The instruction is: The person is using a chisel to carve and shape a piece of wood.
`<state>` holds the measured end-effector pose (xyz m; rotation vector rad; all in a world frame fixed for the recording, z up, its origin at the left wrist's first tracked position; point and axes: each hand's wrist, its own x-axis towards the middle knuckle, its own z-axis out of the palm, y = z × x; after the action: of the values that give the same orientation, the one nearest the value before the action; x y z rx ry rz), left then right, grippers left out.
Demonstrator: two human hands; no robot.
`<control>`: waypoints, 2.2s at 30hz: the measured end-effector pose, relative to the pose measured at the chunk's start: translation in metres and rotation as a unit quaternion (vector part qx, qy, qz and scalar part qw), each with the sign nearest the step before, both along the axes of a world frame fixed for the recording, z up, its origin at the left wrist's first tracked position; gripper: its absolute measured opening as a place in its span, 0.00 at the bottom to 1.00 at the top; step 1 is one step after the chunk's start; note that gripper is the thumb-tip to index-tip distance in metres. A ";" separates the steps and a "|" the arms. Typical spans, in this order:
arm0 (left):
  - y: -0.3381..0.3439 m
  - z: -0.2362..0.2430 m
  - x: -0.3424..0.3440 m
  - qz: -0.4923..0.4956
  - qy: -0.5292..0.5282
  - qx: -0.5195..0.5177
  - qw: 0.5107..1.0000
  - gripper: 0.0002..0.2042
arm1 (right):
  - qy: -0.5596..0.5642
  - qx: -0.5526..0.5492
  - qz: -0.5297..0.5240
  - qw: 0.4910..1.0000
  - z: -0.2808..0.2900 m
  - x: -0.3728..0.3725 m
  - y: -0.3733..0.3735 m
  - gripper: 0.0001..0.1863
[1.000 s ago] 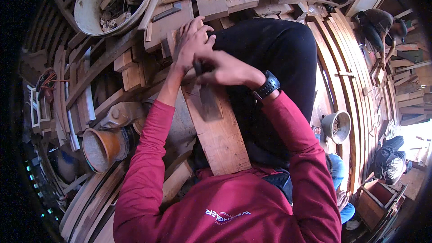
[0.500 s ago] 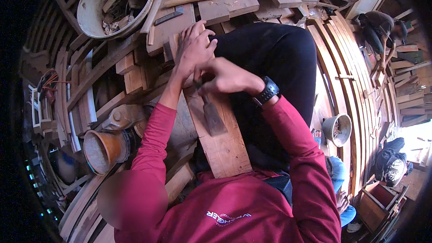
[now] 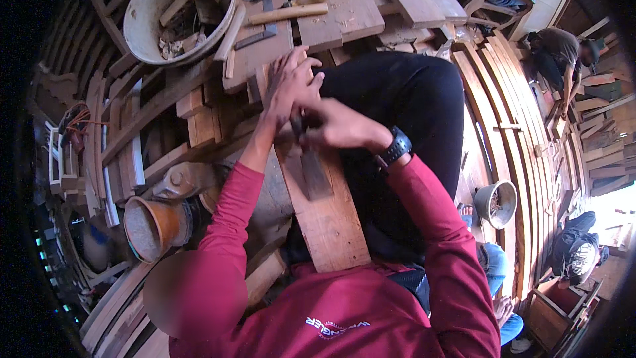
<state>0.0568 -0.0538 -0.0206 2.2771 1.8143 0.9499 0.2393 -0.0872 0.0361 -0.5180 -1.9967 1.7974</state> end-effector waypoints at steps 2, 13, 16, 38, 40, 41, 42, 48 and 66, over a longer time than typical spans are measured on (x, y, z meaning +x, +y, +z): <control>0.000 -0.008 -0.001 -0.006 -0.047 0.032 0.998 0.11 | -0.106 0.053 0.102 0.988 -0.005 0.000 0.003 0.15; -0.086 0.042 -0.007 -0.058 -0.319 -0.056 0.944 0.13 | -0.058 0.002 0.024 0.998 0.005 0.011 0.000 0.26; -0.127 0.040 0.007 -0.074 -0.407 -0.149 0.898 0.20 | -0.053 -0.028 0.004 0.998 0.008 0.013 0.000 0.27; -0.144 0.038 -0.002 -0.074 -0.542 -0.236 0.803 0.16 | -0.044 0.252 -0.281 0.925 -0.025 0.005 0.003 0.14; -0.141 0.042 -0.005 -0.044 -0.522 -0.215 0.824 0.13 | -0.046 0.248 -0.277 0.927 -0.028 0.007 -0.001 0.14; -0.142 0.039 -0.006 -0.043 -0.522 -0.214 0.825 0.13 | -0.031 0.259 -0.279 0.924 -0.031 0.008 -0.002 0.13; -0.144 0.038 -0.006 -0.063 -0.488 -0.249 0.834 0.13 | -0.016 0.269 -0.280 0.921 -0.031 0.006 -0.004 0.13; -0.141 0.050 -0.006 -0.091 -0.421 -0.332 0.839 0.10 | 0.015 0.227 -0.297 0.927 -0.031 0.009 -0.019 0.08; -0.141 0.040 0.004 -0.119 -0.260 -0.258 0.923 0.16 | -0.036 0.020 -0.427 0.903 -0.061 0.014 -0.075 0.20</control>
<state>0.0605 -0.1949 0.0195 1.6678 1.3228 0.8063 0.2529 -0.1622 -0.0252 -1.2251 -1.4614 1.1807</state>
